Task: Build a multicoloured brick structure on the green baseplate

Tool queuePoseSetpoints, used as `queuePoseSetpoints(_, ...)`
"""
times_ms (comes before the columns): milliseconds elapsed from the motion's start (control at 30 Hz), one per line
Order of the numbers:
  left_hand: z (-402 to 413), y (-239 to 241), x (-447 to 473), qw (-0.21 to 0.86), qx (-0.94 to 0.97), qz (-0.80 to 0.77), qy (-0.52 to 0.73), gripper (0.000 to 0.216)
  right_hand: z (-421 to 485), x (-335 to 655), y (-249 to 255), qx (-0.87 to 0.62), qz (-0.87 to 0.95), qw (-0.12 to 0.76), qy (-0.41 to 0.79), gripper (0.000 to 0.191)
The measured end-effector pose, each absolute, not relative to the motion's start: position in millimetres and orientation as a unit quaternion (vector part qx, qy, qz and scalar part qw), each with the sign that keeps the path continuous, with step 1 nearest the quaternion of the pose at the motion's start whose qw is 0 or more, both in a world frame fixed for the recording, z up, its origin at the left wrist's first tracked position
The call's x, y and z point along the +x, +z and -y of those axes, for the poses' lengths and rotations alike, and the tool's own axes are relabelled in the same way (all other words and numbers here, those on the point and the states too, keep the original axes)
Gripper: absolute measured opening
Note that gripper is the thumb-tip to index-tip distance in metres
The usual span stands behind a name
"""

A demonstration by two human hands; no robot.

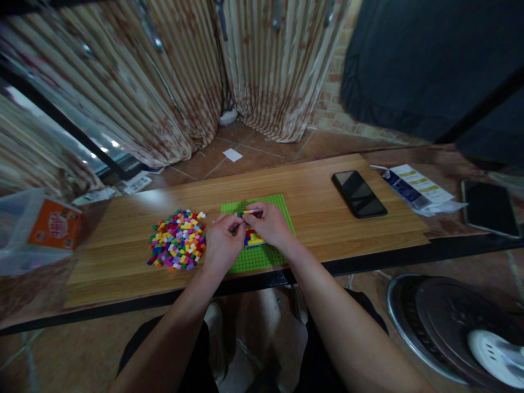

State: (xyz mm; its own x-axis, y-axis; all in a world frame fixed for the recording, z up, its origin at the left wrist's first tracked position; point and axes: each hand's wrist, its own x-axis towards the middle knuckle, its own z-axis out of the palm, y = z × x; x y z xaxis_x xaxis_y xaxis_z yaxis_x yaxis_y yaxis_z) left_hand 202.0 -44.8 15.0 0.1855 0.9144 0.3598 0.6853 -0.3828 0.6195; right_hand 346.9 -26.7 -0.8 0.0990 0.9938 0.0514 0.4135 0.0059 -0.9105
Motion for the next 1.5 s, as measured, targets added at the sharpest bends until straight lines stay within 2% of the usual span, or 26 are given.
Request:
queuePoseSetpoints(733,45.0,15.4,202.5,0.166,0.753,-0.531,0.353,0.013,26.9,346.6,-2.5,-0.612,0.593,0.412,0.321,0.022)
queuePoseSetpoints(1500,43.8,14.6,200.1,0.173,0.768,-0.504,0.356,0.014,25.4,349.7,6.4,-0.614,0.645,0.351,0.292,0.02)
